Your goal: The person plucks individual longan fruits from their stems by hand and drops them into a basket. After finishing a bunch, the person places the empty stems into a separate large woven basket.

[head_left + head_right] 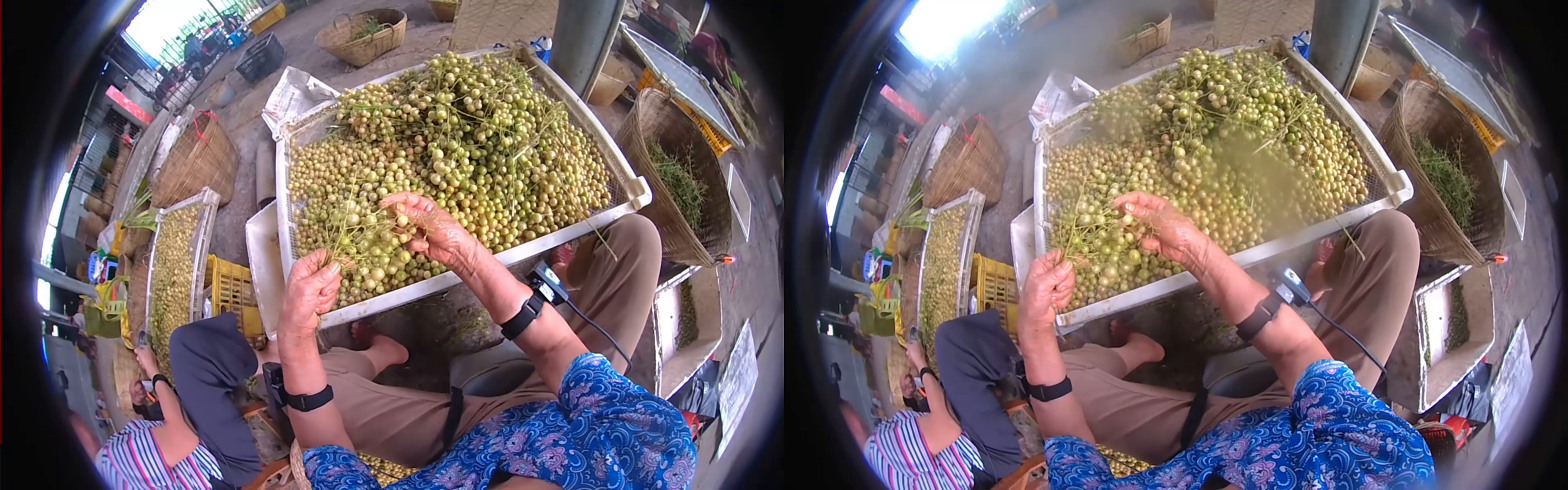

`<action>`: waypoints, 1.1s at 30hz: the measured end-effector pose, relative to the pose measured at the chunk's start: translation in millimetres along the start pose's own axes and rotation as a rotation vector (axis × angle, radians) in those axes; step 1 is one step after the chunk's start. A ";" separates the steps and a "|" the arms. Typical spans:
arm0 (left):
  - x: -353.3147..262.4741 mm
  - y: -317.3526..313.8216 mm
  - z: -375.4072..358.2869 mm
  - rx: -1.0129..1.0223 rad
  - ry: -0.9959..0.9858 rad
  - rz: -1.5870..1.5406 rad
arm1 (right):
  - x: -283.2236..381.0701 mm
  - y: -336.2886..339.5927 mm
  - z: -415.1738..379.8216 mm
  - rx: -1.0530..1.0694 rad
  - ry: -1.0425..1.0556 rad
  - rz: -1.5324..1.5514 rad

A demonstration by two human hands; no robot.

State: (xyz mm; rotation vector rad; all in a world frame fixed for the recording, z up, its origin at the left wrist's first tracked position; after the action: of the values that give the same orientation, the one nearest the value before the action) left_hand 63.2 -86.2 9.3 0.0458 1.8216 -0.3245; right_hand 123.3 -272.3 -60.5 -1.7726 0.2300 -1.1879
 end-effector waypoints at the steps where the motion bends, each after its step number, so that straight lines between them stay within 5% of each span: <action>1: -1.2 -0.1 -0.2 0.000 -0.003 0.020 | 1.1 -0.1 1.5 0.002 -0.005 -0.002; 4: 0.0 -0.7 0.2 -0.010 0.002 0.051 | 8.7 2.0 2.5 -0.348 0.059 -0.192; 7: 0.8 -0.2 1.9 -0.011 0.015 0.062 | 24.7 -2.4 8.8 -0.327 0.584 -0.796; 8: 0.7 -0.3 2.3 -0.005 0.020 0.062 | 28.9 -6.6 5.3 -0.326 0.584 -0.798; 10: -3.4 -2.5 0.2 0.006 0.006 0.021 | 28.5 -6.9 -0.3 -0.235 0.154 -0.091; 13: -5.6 4.0 -6.4 0.021 -0.029 -0.059 | 37.0 15.3 2.4 -0.178 0.199 0.351; 26: 0.2 -1.8 -1.3 0.107 0.074 0.024 | 47.4 -16.0 12.9 0.121 -0.036 -0.343; 33: 6.1 -4.7 1.2 0.139 0.095 0.046 | 41.0 -5.5 19.1 0.092 -0.029 -0.180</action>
State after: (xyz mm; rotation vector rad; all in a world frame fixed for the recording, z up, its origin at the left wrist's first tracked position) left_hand 61.7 -91.9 4.2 0.2027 1.8863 -0.4228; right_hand 157.6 -282.6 -32.2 -1.7564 -0.0017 -1.2773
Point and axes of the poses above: each hand's wrist, its own z-axis towards the middle knuckle, its own y-axis out of the back of the hand, x = y × z, the point moved 3 cm from there along z, towards the middle knuckle, and after that the axes turned 7 degrees about -y, right-handed, at the moved point
